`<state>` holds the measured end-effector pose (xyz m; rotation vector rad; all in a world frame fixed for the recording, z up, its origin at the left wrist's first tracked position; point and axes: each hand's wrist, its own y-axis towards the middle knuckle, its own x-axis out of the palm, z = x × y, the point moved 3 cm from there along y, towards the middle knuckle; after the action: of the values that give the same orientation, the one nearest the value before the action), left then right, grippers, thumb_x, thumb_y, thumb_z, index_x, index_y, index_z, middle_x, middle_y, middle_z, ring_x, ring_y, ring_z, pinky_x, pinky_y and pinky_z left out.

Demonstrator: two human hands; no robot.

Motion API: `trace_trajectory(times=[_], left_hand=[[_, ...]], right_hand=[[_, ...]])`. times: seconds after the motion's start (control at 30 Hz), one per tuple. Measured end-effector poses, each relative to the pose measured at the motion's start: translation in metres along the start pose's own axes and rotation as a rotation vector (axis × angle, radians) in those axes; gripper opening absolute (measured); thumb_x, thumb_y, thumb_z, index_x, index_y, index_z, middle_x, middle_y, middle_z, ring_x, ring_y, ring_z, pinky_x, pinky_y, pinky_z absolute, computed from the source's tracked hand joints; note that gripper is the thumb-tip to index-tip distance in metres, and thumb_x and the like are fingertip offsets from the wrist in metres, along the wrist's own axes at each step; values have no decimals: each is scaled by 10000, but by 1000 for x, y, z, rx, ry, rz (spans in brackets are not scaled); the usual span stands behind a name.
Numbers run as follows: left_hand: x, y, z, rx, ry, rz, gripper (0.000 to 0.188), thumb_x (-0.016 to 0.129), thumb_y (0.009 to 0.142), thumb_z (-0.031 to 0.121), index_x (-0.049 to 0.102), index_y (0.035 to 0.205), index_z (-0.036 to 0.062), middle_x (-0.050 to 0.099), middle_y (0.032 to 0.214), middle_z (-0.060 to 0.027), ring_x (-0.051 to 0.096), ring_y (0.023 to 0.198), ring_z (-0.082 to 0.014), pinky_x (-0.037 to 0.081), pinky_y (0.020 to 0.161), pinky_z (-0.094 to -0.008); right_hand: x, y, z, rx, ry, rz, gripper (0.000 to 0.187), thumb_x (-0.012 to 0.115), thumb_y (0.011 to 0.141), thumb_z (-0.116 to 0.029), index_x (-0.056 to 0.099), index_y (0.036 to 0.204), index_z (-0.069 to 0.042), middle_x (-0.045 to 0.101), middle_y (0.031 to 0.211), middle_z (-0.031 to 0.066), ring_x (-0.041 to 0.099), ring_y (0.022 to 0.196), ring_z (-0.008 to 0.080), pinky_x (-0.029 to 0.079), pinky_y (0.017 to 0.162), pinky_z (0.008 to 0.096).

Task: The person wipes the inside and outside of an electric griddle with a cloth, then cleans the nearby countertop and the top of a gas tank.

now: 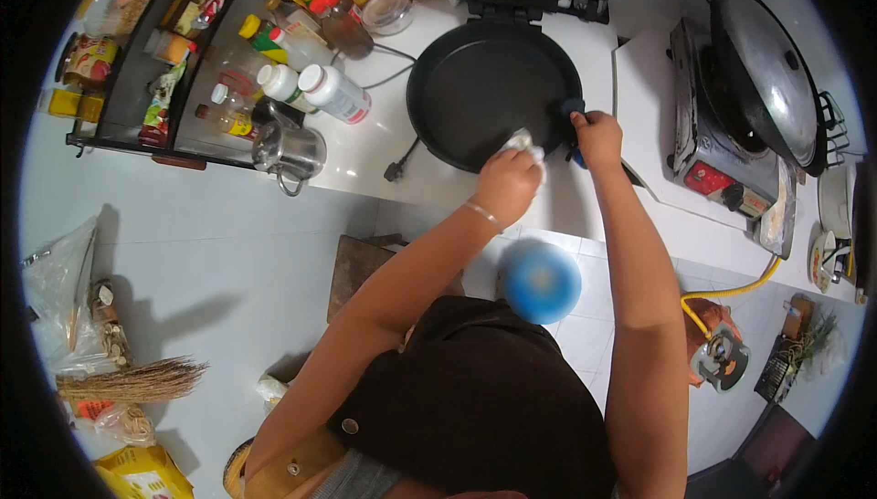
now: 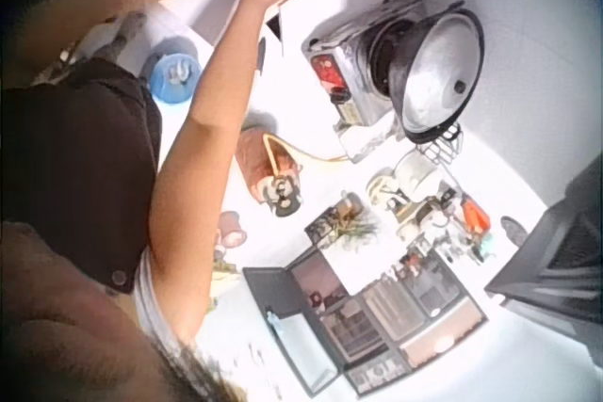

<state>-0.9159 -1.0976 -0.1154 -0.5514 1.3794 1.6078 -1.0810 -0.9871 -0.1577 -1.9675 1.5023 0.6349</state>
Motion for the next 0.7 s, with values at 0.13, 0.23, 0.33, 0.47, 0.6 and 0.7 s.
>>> trace_trajectory(times=[0.13,0.23,0.33,0.47,0.6,0.7], left_hand=[[-26,-41,-37,-83,27,-53,80,646,728,53,698,788,55,637,765,-86,623,749,-283,510,652,-403],[-46,-53,-60,-142,87,-27,53,678,728,65,705,772,75,649,771,-74,628,734,-281,514,636,-393],[-48,-48,-67,-66,72,-70,105,657,696,51,711,784,74,640,782,-68,626,756,-276,515,672,-388],[-13,-22,-36,88,-43,-106,122,611,665,26,693,753,49,614,788,-79,611,792,-266,492,708,-380],[20,38,-2,174,-45,-101,39,604,644,76,642,653,72,578,743,-80,591,765,-267,489,676,-381],[2,65,-8,103,-171,-75,74,620,660,42,662,714,69,576,747,-88,589,759,-295,494,687,-398]], right_hand=[[9,-2,-2,-80,46,68,316,699,816,-287,690,772,27,656,745,233,641,745,404,500,713,451],[7,-4,-5,-44,92,47,316,704,812,-269,675,744,37,649,743,242,635,744,413,500,702,455],[1,-6,-6,-82,34,91,314,701,816,-262,674,744,42,647,742,245,634,740,415,502,694,455],[-1,-8,-7,-63,25,109,313,710,798,-277,677,737,28,645,741,244,634,735,413,501,688,458],[0,-8,-8,-42,22,105,327,709,790,-305,679,720,13,637,704,233,625,687,407,490,657,456],[-1,-9,-6,-26,57,80,327,704,794,-301,672,709,14,629,677,227,620,665,397,483,635,451]])
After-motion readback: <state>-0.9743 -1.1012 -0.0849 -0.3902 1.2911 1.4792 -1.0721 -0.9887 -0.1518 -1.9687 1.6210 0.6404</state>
